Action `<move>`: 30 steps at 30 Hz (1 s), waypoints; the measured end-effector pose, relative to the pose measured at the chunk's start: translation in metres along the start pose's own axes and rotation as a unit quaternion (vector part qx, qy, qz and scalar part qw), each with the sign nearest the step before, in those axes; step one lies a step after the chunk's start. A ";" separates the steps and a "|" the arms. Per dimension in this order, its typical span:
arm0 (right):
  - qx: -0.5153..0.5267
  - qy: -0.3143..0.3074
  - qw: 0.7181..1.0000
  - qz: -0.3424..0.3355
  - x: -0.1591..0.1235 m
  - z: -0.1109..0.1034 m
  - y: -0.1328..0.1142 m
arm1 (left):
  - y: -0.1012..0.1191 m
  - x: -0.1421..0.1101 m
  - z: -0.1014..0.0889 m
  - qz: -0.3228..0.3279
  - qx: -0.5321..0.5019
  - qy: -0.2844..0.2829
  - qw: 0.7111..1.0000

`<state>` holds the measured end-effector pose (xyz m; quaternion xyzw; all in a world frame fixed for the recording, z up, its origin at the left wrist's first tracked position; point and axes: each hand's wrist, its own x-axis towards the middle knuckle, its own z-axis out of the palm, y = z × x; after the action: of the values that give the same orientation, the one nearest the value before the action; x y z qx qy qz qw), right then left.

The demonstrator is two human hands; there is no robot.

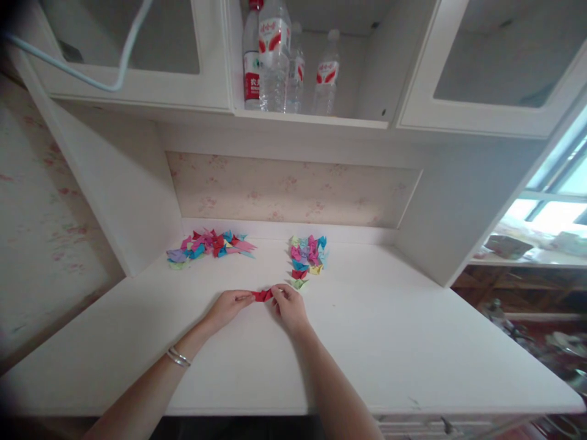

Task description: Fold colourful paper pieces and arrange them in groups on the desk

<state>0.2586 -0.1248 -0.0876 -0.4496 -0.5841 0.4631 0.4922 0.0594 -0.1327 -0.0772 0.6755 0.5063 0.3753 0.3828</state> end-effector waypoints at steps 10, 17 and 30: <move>0.003 -0.004 1.000 0.008 -0.003 -0.002 -0.002 | -0.001 -0.001 0.001 0.001 0.011 0.012 1.000; 0.002 0.034 0.999 -0.003 -0.012 -0.003 -0.010 | -0.006 -0.001 0.001 -0.007 0.015 -0.013 1.000; -0.111 0.340 0.934 -0.013 0.008 -0.130 0.007 | -0.006 0.003 0.002 -0.022 0.030 0.033 0.999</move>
<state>0.3872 -0.1032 -0.0815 -0.6245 -0.4355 0.2079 0.6141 0.0592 -0.1292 -0.0830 0.6630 0.5443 0.3735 0.3530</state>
